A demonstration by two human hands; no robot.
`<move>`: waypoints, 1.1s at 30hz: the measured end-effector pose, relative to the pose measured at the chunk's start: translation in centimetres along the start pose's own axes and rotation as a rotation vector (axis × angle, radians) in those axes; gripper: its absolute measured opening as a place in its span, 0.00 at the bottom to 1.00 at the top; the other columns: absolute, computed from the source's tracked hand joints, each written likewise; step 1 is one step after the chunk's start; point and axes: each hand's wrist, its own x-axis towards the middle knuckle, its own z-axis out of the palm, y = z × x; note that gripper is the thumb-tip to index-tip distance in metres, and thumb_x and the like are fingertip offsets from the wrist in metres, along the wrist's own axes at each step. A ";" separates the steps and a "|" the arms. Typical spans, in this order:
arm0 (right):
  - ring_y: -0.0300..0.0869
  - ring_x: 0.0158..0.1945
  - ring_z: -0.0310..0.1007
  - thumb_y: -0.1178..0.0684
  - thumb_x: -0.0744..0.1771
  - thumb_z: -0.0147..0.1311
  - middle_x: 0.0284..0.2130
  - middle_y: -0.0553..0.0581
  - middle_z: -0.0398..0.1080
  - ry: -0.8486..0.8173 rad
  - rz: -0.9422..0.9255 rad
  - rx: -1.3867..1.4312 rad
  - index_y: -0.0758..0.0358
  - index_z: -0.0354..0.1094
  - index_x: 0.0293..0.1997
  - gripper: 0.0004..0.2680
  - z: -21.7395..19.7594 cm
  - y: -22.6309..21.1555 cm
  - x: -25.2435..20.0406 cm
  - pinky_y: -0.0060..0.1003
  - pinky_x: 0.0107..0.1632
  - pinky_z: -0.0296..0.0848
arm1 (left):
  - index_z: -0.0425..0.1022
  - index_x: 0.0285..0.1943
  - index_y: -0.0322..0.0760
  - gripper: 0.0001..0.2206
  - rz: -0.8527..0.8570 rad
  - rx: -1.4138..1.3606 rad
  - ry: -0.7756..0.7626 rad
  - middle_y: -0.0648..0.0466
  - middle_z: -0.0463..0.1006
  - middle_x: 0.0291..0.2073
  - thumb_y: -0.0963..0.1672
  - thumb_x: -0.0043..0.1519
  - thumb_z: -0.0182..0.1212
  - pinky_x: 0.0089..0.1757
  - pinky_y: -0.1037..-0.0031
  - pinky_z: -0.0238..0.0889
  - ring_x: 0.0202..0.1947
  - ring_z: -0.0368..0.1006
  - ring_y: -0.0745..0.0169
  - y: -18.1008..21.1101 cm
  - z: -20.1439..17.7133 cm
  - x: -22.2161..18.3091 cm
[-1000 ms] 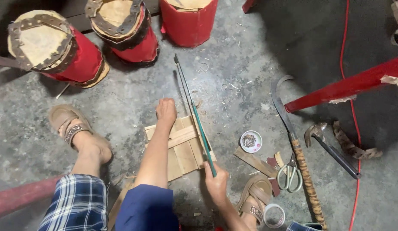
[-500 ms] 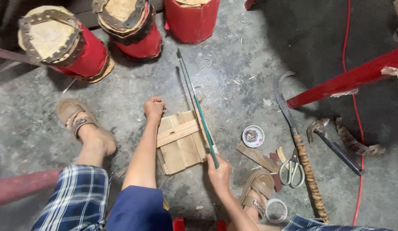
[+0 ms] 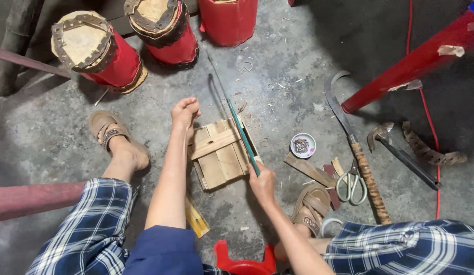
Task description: The person is sawing a small wooden block with a hacksaw and then using a large knife to shave and shape the wood.
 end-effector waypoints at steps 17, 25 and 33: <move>0.59 0.25 0.76 0.52 0.65 0.59 0.18 0.63 0.74 -0.011 -0.022 -0.003 0.57 0.77 0.29 0.06 -0.2 -0.3 -0.2 0.46 0.28 0.70 | 0.74 0.54 0.31 0.18 0.087 -0.072 -0.244 0.51 0.78 0.32 0.35 0.54 0.70 0.36 0.77 0.81 0.30 0.79 0.65 1.8 4.3 -6.1; 0.57 0.24 0.76 0.50 0.65 0.60 0.16 0.61 0.72 0.000 -0.050 -0.055 0.55 0.76 0.27 0.06 0.4 0.8 0.2 0.43 0.27 0.70 | 0.74 0.55 0.31 0.20 0.128 0.020 -0.126 0.49 0.77 0.31 0.34 0.53 0.67 0.35 0.76 0.81 0.28 0.79 0.64 -2.3 1.7 -1.8; 0.58 0.26 0.76 0.50 0.65 0.60 0.17 0.62 0.72 0.009 -0.046 -0.068 0.55 0.75 0.27 0.06 0.5 0.7 0.1 0.45 0.28 0.70 | 0.78 0.52 0.35 0.20 0.156 0.153 -0.005 0.53 0.76 0.24 0.33 0.50 0.65 0.29 0.78 0.79 0.21 0.76 0.67 -4.0 -0.4 -0.1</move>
